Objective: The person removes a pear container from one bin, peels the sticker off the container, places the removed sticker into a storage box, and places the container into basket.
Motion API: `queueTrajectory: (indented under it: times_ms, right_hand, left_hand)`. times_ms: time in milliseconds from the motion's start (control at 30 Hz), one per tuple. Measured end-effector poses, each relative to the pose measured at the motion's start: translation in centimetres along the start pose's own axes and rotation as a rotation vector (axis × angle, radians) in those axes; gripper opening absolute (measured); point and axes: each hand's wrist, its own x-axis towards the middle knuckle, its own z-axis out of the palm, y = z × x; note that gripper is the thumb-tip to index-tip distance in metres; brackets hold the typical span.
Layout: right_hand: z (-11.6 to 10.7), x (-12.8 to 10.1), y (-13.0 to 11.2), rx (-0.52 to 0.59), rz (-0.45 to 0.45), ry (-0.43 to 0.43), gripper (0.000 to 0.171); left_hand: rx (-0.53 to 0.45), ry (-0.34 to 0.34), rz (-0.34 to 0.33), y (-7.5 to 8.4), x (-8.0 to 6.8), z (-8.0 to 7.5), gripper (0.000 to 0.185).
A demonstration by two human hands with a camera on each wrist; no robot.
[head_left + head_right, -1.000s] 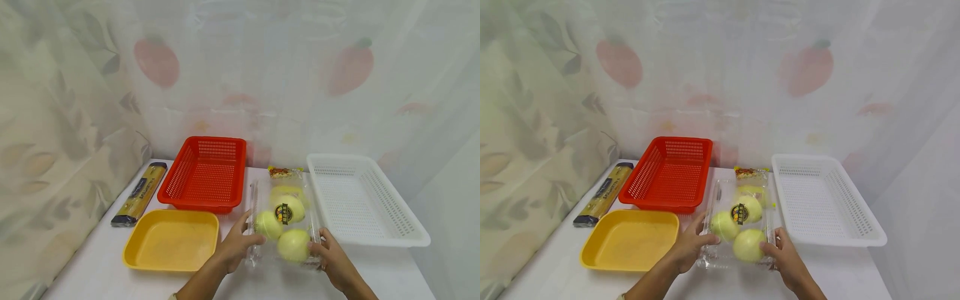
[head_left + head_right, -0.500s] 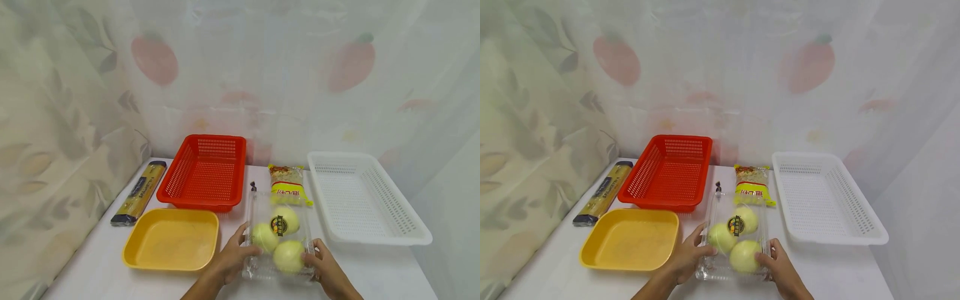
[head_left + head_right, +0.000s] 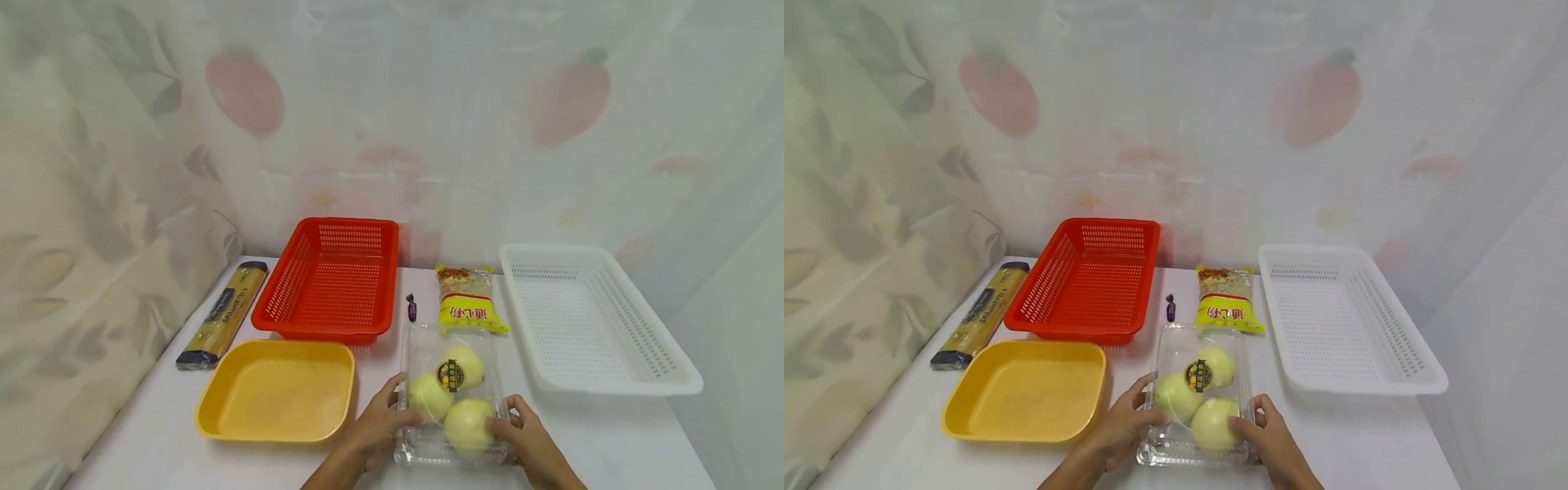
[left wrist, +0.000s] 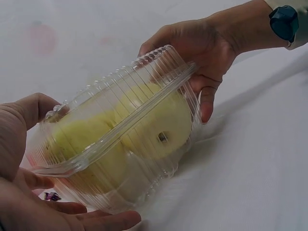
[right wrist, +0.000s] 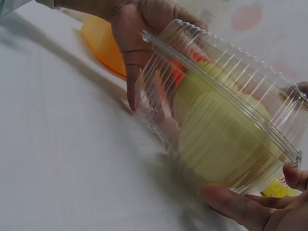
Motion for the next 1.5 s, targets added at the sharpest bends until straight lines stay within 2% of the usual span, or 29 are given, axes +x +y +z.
queueTrajectory:
  times_ms: [500,833,1067,1167,1267,1400,1500]
  right_hand:
    - [0.8,0.1,0.4,-0.135,0.032,0.182,0.041]
    - [1.2,0.2,0.6,-0.187,0.035,0.225,0.044]
    - [1.1,0.2,0.1,-0.350,0.035,0.309,0.059]
    - [1.0,-0.1,-1.0,-0.385,0.010,0.341,0.067]
    - [0.9,-0.7,-2.5,-0.475,-0.022,0.369,0.073]
    - [1.0,-1.4,-4.6,-0.580,-0.115,0.390,0.072]
    - [1.2,-1.6,-5.8,-0.578,-0.219,0.388,0.065]
  left_hand:
    - [0.109,0.058,-0.038,-0.2,0.4,-0.3,0.091]
    - [0.142,0.080,-0.023,-0.3,0.2,-0.6,0.086]
    - [0.162,0.091,-0.026,-0.4,0.3,-0.6,0.087]
    - [0.173,0.101,-0.035,-0.5,0.4,-0.6,0.087]
    - [0.170,0.108,-0.045,-0.6,0.5,-0.5,0.087]
    - [0.155,0.107,-0.053,-0.5,0.4,-0.4,0.087]
    - [0.148,0.102,-0.048,-0.5,0.4,-0.4,0.087]
